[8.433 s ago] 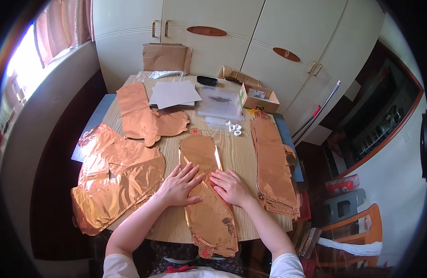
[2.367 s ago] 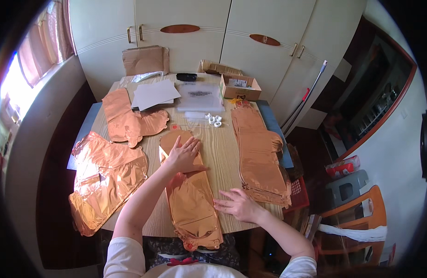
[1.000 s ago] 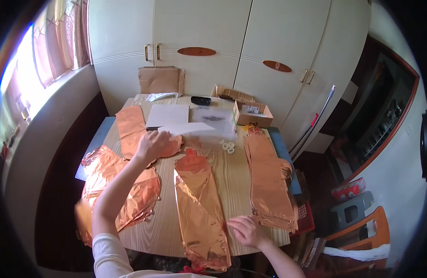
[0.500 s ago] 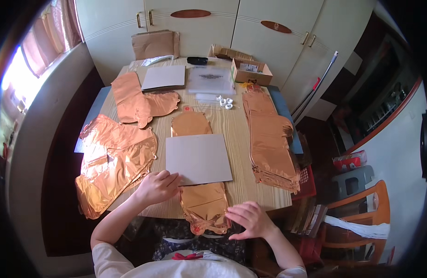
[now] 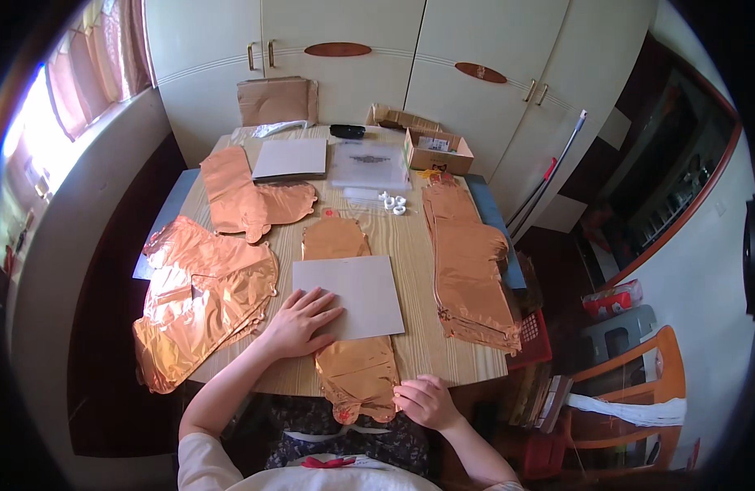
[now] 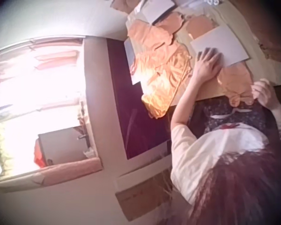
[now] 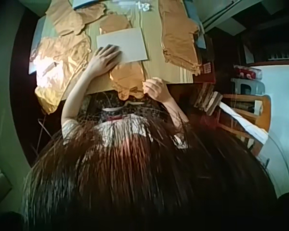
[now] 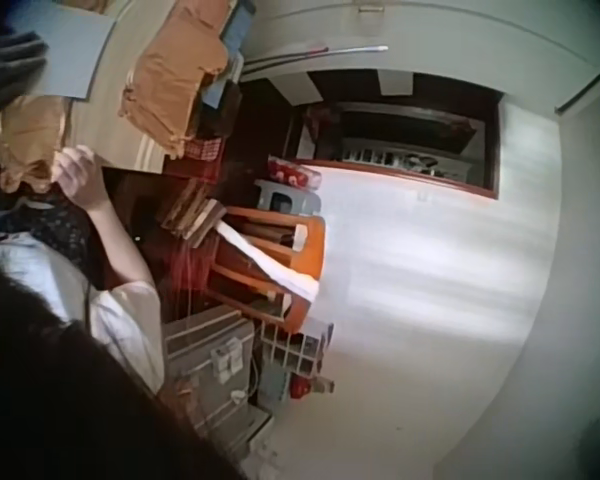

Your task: Folding a foil balloon and inserting it into a plastic bag with a decorative card insert.

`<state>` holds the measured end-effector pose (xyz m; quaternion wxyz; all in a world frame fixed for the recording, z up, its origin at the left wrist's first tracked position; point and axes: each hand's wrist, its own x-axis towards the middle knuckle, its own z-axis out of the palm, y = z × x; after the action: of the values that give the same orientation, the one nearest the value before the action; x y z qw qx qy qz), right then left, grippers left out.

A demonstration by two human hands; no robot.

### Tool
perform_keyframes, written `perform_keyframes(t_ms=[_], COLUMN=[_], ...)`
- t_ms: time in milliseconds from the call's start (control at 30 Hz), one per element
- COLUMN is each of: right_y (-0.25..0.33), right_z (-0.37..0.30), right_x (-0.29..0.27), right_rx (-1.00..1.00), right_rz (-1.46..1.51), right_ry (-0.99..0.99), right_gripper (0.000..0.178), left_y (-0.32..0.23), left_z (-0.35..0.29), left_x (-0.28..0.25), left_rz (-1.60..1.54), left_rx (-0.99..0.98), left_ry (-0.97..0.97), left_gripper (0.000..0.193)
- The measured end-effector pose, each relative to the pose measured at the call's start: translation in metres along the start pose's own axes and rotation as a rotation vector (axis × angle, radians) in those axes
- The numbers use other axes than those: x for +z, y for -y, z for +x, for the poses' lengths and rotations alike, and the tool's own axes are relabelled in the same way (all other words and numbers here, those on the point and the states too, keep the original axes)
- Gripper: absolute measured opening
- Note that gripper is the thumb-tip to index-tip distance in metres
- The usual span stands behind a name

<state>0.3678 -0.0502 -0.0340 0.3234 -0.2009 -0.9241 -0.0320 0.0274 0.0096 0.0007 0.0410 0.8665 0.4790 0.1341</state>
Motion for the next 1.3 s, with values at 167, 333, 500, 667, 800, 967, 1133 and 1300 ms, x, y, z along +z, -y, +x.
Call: perform_keyframes(t_ms=[167,333,500,667,800,967,1133,1300], right_y=[0.002,0.004,0.005,0.008,0.010,0.009,-0.008,-0.030], right_z=[0.004,0.002,-0.001,-0.003,0.000,-0.002,-0.004,0.033], right_x=[-0.001,-0.004,-0.006,-0.006,-0.008,-0.008,-0.007,-0.034], right_rx=[-0.015,-0.041,-0.032,-0.028,-0.033,-0.041,-0.054,0.064], right_rz=[0.002,-0.022,-0.012,-0.021,-0.019,-0.004,0.117,0.274], right_ry=[-0.021,-0.004,-0.007,0.004,0.000,0.015,0.034,0.288], right_gripper=[0.013,0.013,0.013,0.014,0.014,0.021,0.056,0.089], left_y=[-0.001,-0.001,-0.002,-0.002,-0.002,-0.003,0.000,0.004], left_z=[-0.001,-0.001,0.000,0.000,-0.001,0.000,-0.005,-0.009], left_x=[0.001,0.001,0.001,0.000,0.000,-0.003,0.000,-0.002], left_rz=[-0.006,-0.010,-0.012,-0.011,-0.005,-0.030,-0.047,-0.008], left_rx=[-0.010,-0.001,-0.004,0.005,0.006,0.000,0.000,-0.001], left_ry=[0.006,0.006,-0.003,-0.007,-0.003,0.041,0.039,0.084], left_gripper=[0.062,0.063,0.063,0.063,0.063,0.063,0.055,0.054])
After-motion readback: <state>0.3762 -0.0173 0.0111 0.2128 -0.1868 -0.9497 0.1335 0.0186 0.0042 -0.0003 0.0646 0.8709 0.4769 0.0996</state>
